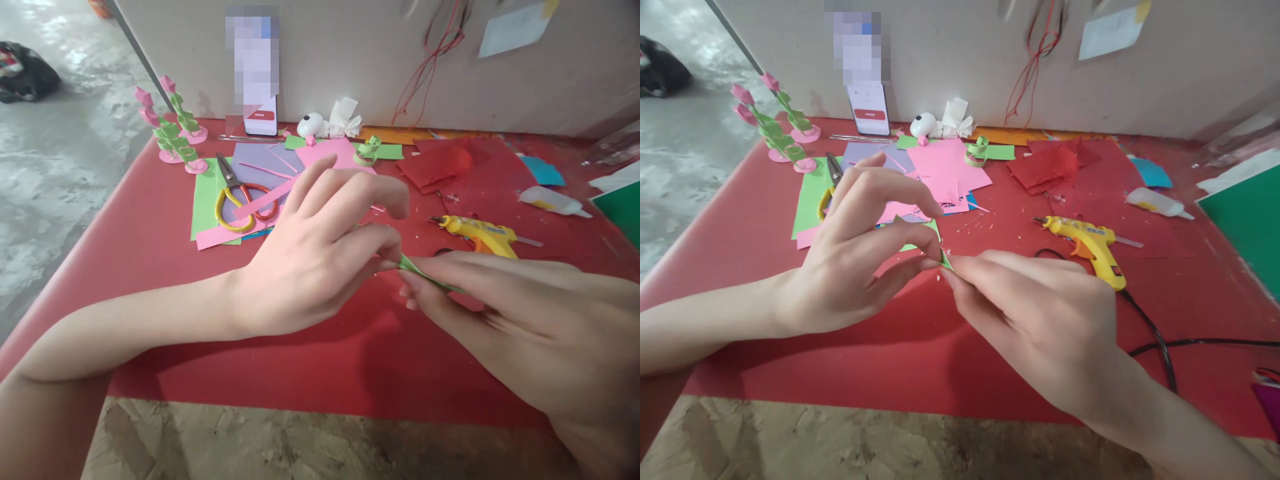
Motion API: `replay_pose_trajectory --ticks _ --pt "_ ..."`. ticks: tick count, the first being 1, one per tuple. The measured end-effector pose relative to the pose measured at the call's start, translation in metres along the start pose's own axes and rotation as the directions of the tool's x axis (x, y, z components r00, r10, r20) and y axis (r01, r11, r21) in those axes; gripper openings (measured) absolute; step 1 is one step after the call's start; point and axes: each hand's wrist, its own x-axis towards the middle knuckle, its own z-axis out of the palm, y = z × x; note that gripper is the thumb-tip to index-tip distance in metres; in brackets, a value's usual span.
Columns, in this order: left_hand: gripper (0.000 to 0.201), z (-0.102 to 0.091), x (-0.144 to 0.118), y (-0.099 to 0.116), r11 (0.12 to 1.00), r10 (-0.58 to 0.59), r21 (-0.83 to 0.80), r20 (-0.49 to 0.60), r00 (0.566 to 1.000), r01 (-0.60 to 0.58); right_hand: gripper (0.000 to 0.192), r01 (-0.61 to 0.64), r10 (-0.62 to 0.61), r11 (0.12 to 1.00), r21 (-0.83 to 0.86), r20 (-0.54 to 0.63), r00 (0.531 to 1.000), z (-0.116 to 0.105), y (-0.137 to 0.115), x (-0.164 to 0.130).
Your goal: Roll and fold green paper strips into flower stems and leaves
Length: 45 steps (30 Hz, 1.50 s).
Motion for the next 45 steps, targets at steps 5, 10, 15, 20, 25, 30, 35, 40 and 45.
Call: replay_pose_trajectory --ticks 5,10,15,20,25,30,35,40,45 --pt "0.003 -0.001 0.001 0.001 1.000 0.020 -0.023 0.006 1.000 -0.019 0.007 0.000 0.000 1.000 -0.008 -0.062 0.998 0.002 -0.002 -0.001" --pt "0.003 -0.001 0.001 0.002 1.000 0.003 -0.019 0.007 1.000 -0.003 0.009 -0.025 0.026 1.000 0.004 -0.031 0.999 0.001 -0.003 -0.002" --pt "0.013 -0.006 0.005 -0.001 0.981 -0.068 -0.178 0.037 0.997 0.074 0.005 -0.105 0.110 0.985 0.133 -0.027 0.994 0.002 0.004 -0.007" --pt "0.021 -0.006 0.008 -0.006 0.854 -0.184 -0.471 0.126 0.975 0.223 0.006 -0.216 0.213 0.921 0.325 0.046 0.976 -0.003 0.010 -0.008" --pt "0.013 -0.004 0.008 -0.008 0.716 -0.173 -0.665 0.128 0.977 0.214 0.010 -0.235 0.199 0.874 0.426 0.127 0.972 -0.008 0.012 -0.002" --pt "0.007 -0.007 0.008 -0.007 0.812 -0.117 -0.560 0.119 0.986 0.164 0.009 -0.182 0.144 0.900 0.396 0.125 0.982 -0.005 0.011 -0.001" --pt "0.011 -0.006 0.006 -0.007 0.868 -0.104 -0.471 0.138 0.985 0.158 0.011 -0.046 0.028 0.961 0.272 0.071 0.997 -0.001 0.010 0.000" --pt "0.012 -0.002 0.003 -0.008 0.930 -0.047 -0.359 0.083 0.995 0.074 0.007 0.007 -0.016 0.992 0.125 0.071 0.997 -0.002 0.009 0.000" --pt "0.011 0.005 0.001 -0.010 0.986 0.029 -0.165 -0.012 1.000 -0.030 0.011 0.052 -0.053 0.999 0.015 0.054 0.997 -0.002 0.007 -0.003"
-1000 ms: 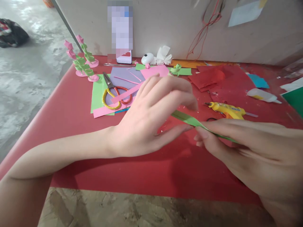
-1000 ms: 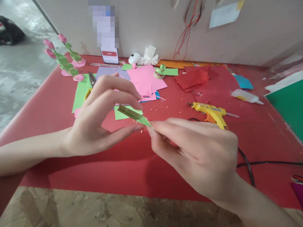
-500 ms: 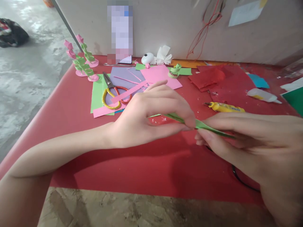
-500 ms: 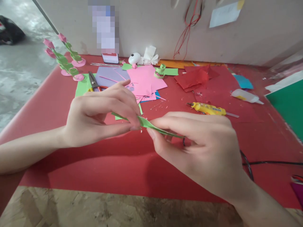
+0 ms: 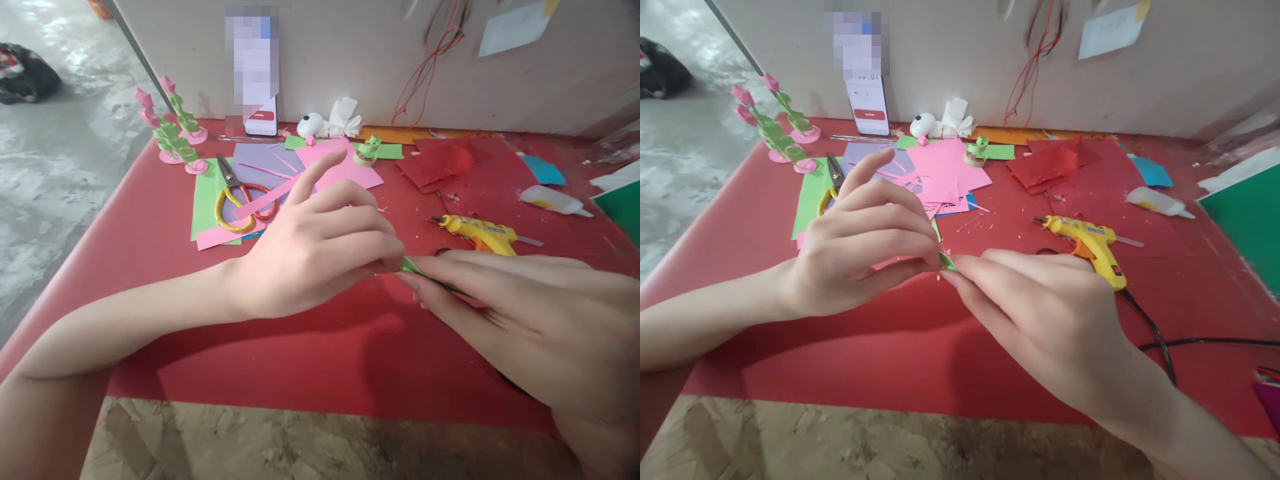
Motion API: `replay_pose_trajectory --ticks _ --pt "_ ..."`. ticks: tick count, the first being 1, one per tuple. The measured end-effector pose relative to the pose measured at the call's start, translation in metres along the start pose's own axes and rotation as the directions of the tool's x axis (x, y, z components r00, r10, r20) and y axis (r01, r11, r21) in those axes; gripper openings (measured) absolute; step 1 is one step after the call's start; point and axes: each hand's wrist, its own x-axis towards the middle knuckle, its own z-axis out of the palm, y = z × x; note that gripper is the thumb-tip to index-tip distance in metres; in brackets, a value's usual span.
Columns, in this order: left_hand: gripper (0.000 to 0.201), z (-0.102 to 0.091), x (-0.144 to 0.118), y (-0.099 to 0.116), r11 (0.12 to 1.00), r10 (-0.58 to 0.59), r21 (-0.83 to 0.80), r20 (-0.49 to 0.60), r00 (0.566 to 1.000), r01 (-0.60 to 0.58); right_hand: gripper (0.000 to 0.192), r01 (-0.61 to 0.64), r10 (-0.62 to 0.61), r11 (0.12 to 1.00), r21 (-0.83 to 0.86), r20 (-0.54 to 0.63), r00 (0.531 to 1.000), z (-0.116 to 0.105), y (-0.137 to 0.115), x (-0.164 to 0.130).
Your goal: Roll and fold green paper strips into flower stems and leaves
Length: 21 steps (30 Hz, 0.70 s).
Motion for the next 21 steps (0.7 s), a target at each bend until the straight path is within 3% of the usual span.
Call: replay_pose_trajectory --ticks 7,14,21 --pt "0.010 0.005 -0.004 -0.003 0.948 0.194 0.267 -0.055 0.979 -0.173 0.021 0.013 -0.015 0.999 -0.043 -0.032 0.999 0.001 0.001 0.002" --pt "0.007 0.000 -0.002 0.003 0.976 0.019 0.216 0.010 1.000 -0.021 0.017 0.033 -0.037 0.997 -0.070 -0.057 0.998 0.008 -0.003 0.008" --pt "0.006 -0.009 0.003 0.006 0.980 -0.175 -0.074 0.136 0.975 0.186 0.017 0.003 -0.007 0.998 -0.061 -0.075 0.997 0.004 -0.004 0.006"
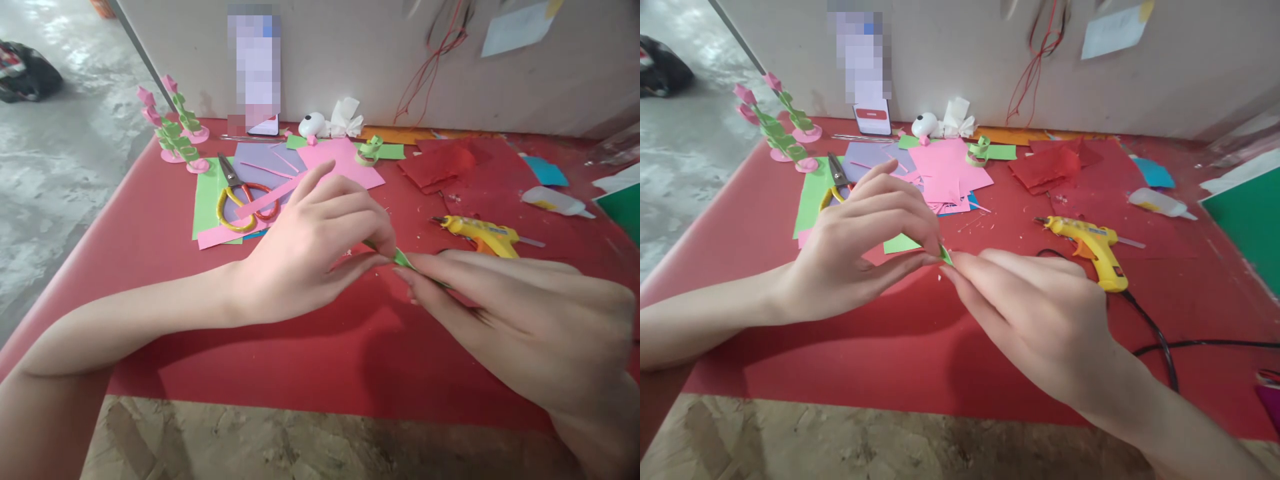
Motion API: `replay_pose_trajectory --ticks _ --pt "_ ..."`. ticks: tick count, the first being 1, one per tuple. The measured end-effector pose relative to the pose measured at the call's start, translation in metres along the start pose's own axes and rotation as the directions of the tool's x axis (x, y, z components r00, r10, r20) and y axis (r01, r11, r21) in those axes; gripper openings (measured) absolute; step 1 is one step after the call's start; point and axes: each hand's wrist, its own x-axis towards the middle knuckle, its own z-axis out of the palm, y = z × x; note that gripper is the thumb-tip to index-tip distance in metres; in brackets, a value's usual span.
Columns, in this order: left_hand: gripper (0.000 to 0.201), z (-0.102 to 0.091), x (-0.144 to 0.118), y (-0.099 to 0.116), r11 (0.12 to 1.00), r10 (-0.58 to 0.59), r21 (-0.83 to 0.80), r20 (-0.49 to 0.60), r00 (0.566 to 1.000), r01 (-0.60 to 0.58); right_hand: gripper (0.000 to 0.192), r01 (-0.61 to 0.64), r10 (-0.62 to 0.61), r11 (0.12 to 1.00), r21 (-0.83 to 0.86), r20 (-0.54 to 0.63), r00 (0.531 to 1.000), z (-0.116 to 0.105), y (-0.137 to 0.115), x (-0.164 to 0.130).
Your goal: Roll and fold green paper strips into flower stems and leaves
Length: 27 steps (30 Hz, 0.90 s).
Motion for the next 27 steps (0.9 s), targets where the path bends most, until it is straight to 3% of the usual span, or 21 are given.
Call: replay_pose_trajectory --ticks 3,7,9,13,17,23,27 --pt "0.010 0.001 0.001 0.001 0.969 -0.072 -0.238 -0.027 0.997 0.064 0.011 -0.124 0.119 0.986 0.109 0.050 0.992 -0.003 -0.001 -0.001" --pt "0.035 0.008 0.000 -0.001 0.811 -0.187 -0.576 -0.088 0.978 0.104 0.011 -0.212 0.186 0.898 0.386 0.102 0.977 -0.002 0.000 0.000" --pt "0.031 0.012 0.000 -0.002 0.793 -0.189 -0.602 -0.095 0.977 0.095 0.017 -0.242 0.204 0.849 0.470 0.131 0.970 -0.002 0.002 0.002" --pt "0.003 0.014 0.000 -0.003 0.773 -0.192 -0.622 -0.046 0.980 0.122 0.019 -0.327 0.244 0.773 0.544 0.221 0.944 -0.002 0.003 0.006" --pt "0.001 0.014 -0.001 -0.004 0.737 -0.244 -0.652 -0.011 0.970 0.178 0.027 -0.354 0.206 0.708 0.611 0.301 0.931 -0.002 0.004 0.009" --pt "0.005 0.019 -0.002 -0.007 0.690 -0.260 -0.701 -0.006 0.966 0.182 0.026 -0.333 0.198 0.719 0.610 0.279 0.940 -0.001 0.005 0.008" --pt "0.008 0.022 -0.003 -0.008 0.683 -0.305 -0.694 0.013 0.952 0.228 0.029 -0.445 0.240 0.684 0.578 0.397 0.886 0.003 0.005 0.008"
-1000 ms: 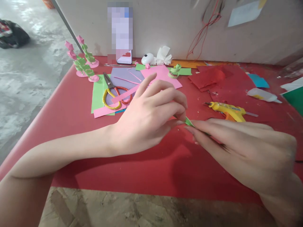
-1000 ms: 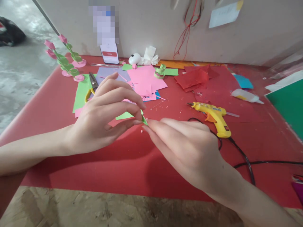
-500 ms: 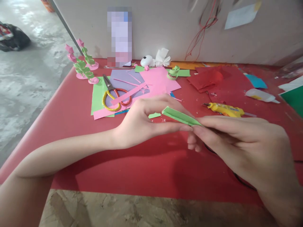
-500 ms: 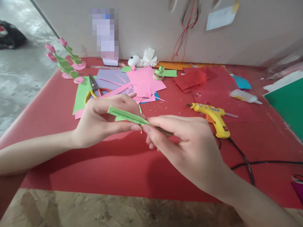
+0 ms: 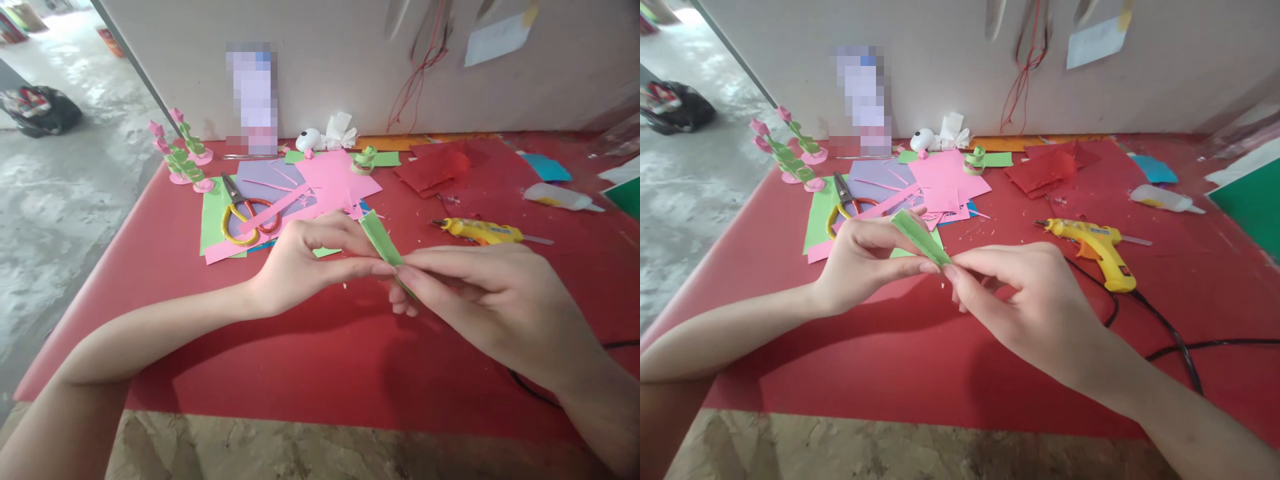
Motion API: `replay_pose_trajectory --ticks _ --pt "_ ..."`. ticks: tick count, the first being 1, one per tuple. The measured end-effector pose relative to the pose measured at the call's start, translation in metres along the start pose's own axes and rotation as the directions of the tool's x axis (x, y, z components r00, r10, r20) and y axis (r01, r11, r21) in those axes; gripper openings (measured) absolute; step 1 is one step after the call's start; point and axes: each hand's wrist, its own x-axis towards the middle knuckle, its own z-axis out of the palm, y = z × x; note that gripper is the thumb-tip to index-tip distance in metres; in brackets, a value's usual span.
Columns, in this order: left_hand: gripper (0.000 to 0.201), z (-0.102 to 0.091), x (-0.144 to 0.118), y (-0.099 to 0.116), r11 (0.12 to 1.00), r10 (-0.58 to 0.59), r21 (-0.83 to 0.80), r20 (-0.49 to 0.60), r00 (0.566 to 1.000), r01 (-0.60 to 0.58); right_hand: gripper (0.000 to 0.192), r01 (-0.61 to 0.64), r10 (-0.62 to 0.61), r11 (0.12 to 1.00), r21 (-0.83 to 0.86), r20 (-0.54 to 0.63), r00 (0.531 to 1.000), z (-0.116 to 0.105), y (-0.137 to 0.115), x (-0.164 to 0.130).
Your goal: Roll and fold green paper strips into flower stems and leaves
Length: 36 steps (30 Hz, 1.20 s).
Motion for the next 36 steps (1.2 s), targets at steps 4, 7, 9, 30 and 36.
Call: replay_pose_trajectory --ticks 4,7,9,30,36 --pt "0.006 0.000 0.000 -0.003 0.999 0.003 0.042 -0.007 1.000 -0.003 0.032 -0.096 0.094 0.993 0.063 0.036 0.995 0.003 0.003 0.002" --pt "0.005 0.000 0.000 -0.005 0.999 -0.014 0.044 -0.007 1.000 0.014 0.034 -0.130 0.126 0.987 0.096 0.045 0.991 0.004 0.005 0.002" --pt "0.006 0.000 0.000 -0.007 0.999 -0.037 0.040 -0.004 0.999 0.037 0.033 -0.147 0.141 0.982 0.118 0.054 0.988 0.005 0.006 0.002" --pt "0.010 -0.001 0.002 -0.004 0.991 -0.118 0.058 -0.018 0.993 0.119 0.016 -0.071 0.076 0.997 0.041 -0.156 0.985 0.009 0.012 0.005" --pt "0.013 0.002 0.001 -0.003 0.988 -0.153 0.029 -0.004 0.988 0.153 0.014 -0.155 0.166 0.980 0.128 -0.079 0.983 0.008 0.009 0.007"
